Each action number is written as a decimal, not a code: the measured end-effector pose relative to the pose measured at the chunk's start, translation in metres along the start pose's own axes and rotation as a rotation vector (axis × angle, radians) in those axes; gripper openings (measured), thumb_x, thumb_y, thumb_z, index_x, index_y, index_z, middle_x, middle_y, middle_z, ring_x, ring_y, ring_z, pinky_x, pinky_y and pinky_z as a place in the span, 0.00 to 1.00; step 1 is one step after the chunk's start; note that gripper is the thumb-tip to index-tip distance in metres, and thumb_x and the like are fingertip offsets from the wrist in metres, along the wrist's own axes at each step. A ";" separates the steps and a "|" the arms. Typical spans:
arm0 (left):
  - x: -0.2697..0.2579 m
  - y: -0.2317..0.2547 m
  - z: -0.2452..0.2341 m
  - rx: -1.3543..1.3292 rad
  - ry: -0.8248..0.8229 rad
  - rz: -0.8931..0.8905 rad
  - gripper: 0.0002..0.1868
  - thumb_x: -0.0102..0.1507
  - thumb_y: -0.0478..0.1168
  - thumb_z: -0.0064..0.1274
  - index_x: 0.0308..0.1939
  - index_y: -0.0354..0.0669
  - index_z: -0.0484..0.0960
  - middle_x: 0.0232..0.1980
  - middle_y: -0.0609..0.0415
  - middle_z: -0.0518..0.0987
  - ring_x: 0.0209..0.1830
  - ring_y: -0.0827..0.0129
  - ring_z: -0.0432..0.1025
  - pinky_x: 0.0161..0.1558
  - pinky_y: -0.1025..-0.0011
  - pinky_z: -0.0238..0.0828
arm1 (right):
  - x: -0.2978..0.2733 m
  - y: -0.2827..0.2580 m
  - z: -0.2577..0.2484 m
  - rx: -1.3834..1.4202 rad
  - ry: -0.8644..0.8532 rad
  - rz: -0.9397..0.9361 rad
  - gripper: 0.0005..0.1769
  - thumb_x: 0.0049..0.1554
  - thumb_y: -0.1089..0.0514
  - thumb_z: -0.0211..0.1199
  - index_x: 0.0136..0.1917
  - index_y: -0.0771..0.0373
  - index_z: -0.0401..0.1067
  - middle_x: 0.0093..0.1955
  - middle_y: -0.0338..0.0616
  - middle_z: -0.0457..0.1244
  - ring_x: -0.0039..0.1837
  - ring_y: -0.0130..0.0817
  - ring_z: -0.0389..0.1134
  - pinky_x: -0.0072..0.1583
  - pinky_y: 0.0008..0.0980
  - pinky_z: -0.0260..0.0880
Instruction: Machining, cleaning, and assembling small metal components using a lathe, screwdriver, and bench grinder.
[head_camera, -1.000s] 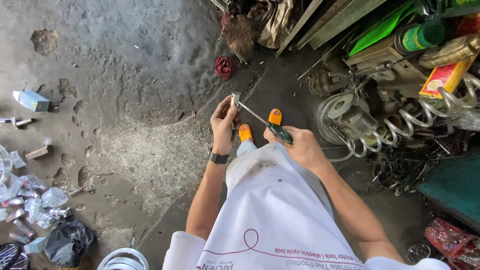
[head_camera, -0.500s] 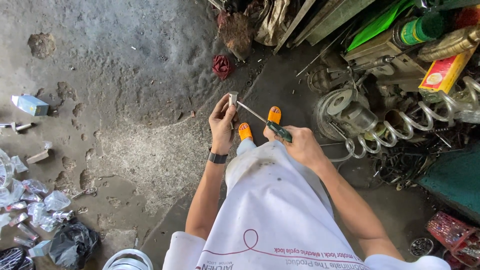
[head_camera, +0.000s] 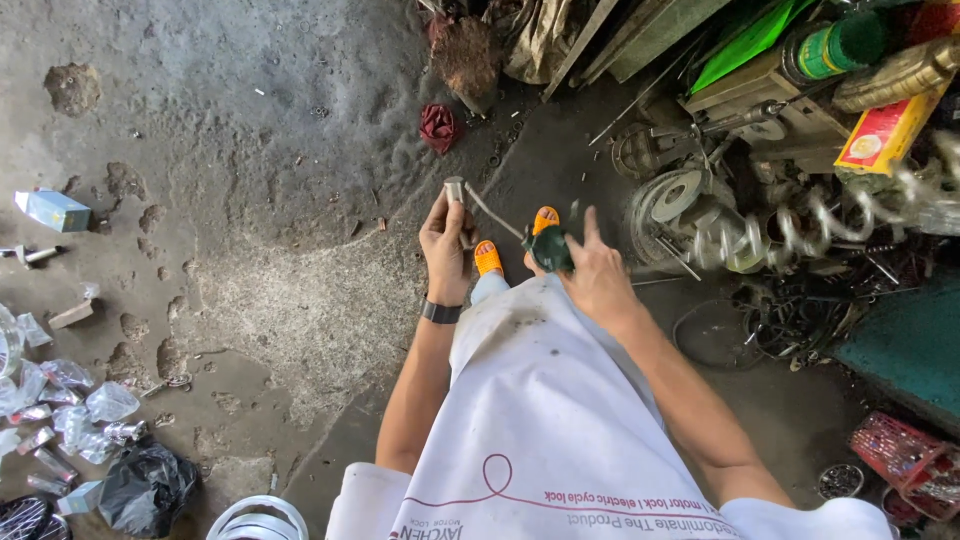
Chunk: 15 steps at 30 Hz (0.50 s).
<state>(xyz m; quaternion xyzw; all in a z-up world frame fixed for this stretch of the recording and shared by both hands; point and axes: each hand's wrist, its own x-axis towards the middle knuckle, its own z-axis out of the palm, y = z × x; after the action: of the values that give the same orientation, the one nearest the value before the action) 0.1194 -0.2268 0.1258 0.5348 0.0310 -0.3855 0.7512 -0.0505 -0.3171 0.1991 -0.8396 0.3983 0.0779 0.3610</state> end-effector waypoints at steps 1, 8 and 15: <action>-0.003 0.003 0.010 0.000 0.000 -0.001 0.19 0.62 0.36 0.50 0.56 0.34 0.69 0.31 0.52 0.72 0.22 0.77 0.59 0.20 0.80 0.58 | 0.002 0.008 0.010 0.000 0.000 0.001 0.24 0.46 0.61 0.62 0.54 0.77 0.66 0.68 0.76 0.43 0.57 0.66 0.60 0.56 0.55 0.65; -0.016 -0.040 0.040 -0.167 0.128 0.025 0.14 0.63 0.39 0.46 0.51 0.37 0.72 0.42 0.50 0.75 0.36 0.73 0.69 0.37 0.76 0.68 | 0.032 -0.018 0.035 0.226 0.558 -0.312 0.08 0.43 0.60 0.66 0.37 0.61 0.70 0.33 0.43 0.61 0.39 0.47 0.65 0.41 0.35 0.67; -0.033 -0.025 0.062 -0.281 0.135 0.097 0.07 0.63 0.36 0.44 0.44 0.38 0.71 0.42 0.50 0.75 0.38 0.71 0.70 0.39 0.77 0.68 | 0.039 -0.025 0.037 0.290 0.528 -0.350 0.06 0.43 0.69 0.62 0.37 0.65 0.70 0.33 0.50 0.62 0.41 0.54 0.65 0.41 0.41 0.67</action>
<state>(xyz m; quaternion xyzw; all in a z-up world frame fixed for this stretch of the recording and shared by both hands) 0.0582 -0.2635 0.1482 0.4499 0.1094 -0.3039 0.8326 -0.0003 -0.3061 0.1696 -0.8264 0.3348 -0.2624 0.3690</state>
